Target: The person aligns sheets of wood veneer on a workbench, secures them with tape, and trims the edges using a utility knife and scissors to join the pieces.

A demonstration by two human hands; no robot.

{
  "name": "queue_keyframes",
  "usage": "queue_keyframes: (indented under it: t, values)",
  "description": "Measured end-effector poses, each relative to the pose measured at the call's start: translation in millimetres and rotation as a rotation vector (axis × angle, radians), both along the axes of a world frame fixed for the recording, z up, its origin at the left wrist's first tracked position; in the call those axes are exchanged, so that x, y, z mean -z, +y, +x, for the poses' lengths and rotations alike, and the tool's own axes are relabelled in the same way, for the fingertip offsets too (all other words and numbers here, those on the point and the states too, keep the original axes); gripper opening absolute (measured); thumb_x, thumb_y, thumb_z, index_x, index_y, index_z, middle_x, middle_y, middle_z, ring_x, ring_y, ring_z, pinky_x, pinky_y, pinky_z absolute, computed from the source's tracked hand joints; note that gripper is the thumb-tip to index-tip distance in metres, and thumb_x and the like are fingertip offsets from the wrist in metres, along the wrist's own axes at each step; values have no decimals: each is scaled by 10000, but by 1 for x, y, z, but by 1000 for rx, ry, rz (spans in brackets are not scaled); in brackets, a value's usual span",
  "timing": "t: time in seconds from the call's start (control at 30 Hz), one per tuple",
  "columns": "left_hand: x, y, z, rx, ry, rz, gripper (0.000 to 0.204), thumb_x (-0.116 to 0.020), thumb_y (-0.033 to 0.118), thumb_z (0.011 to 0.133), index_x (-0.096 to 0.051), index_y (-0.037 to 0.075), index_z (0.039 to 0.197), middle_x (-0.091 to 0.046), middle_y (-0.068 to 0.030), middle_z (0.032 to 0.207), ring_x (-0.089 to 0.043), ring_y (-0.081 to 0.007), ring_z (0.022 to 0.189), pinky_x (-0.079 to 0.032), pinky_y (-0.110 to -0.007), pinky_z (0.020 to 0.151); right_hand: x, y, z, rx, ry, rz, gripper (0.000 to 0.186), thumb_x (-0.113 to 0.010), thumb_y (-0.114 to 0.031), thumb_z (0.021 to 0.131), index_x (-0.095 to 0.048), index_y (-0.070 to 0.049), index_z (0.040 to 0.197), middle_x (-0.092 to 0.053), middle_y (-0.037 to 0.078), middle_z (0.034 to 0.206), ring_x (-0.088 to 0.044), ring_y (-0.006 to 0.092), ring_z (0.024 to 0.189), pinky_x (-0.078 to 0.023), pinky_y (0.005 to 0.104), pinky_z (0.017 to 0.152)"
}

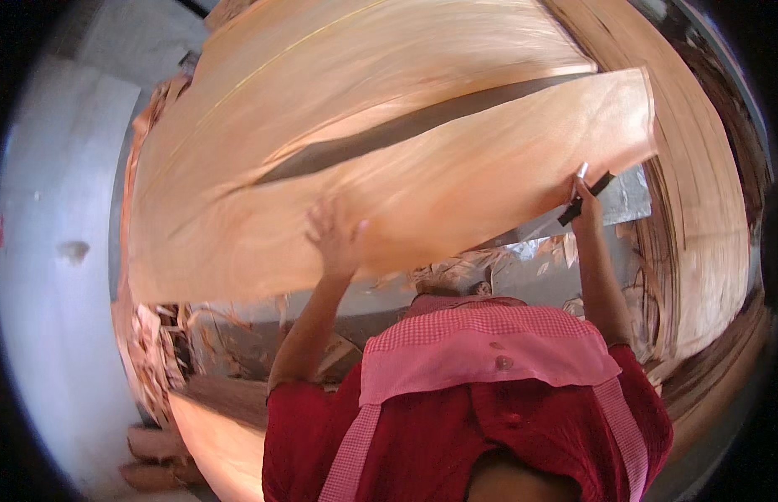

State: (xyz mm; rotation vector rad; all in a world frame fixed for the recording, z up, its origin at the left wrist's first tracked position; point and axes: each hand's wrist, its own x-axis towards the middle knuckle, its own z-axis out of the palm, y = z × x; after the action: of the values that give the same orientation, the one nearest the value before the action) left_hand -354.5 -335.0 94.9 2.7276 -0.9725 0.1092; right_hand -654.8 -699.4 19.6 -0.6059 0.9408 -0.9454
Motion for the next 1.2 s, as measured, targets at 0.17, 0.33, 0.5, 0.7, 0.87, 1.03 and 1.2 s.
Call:
queue_keyframes:
  t: [0.17,0.33,0.5,0.7,0.87,1.03,1.2]
  values:
    - [39,-37,-34,33,258,263,663,-454,484,811,-230,144,1333,-124,-115,1408,-66,-378,1285,-91,-654,929,15,-21,-27,-196,97,33,253,-607,-185,786,-580,-16,973,-544,15,756,-537,146,707,-435,259,564]
    - [54,-54,-22,133,262,53,556,-524,346,805,-340,90,1263,-284,-133,1338,-194,-348,1257,-166,-586,959,-31,-14,-67,95,248,18,294,-583,-183,798,-525,-1,1023,-572,82,769,-544,170,618,-476,306,556]
    - [39,-142,29,535,208,-172,479,-575,263,768,-442,42,1171,-374,-117,1281,-285,-317,1219,-213,-484,986,-87,-11,-95,10,321,-170,231,-541,-157,819,-534,20,967,-562,90,747,-484,118,507,-474,298,562]
    - [57,-288,70,407,-198,30,612,-564,341,778,-317,89,1278,-267,-98,1359,-198,-269,1273,-152,-527,996,-101,14,-45,-217,378,-76,194,-545,-169,820,-555,10,892,-555,67,691,-460,101,476,-455,273,509]
    - [60,-339,131,388,-195,32,542,-527,337,799,-353,114,1262,-430,-101,1249,-372,-244,1177,-284,-460,933,-78,29,-45,-182,438,17,226,-553,-179,816,-540,29,904,-559,77,673,-460,95,463,-446,259,476]
    - [46,-373,199,416,-30,174,280,-424,298,845,-553,84,970,-577,-154,996,-540,-320,931,-405,-424,807,-68,33,-38,-54,475,132,234,-548,-186,821,-533,31,909,-551,76,684,-454,98,452,-453,257,468]
    - [-6,-391,265,527,274,136,369,-538,213,804,-519,-44,1067,-562,-222,1029,-548,-308,968,-401,-353,845,-59,35,-29,-37,467,179,235,-551,-193,820,-541,25,907,-548,67,683,-451,99,449,-453,265,474]
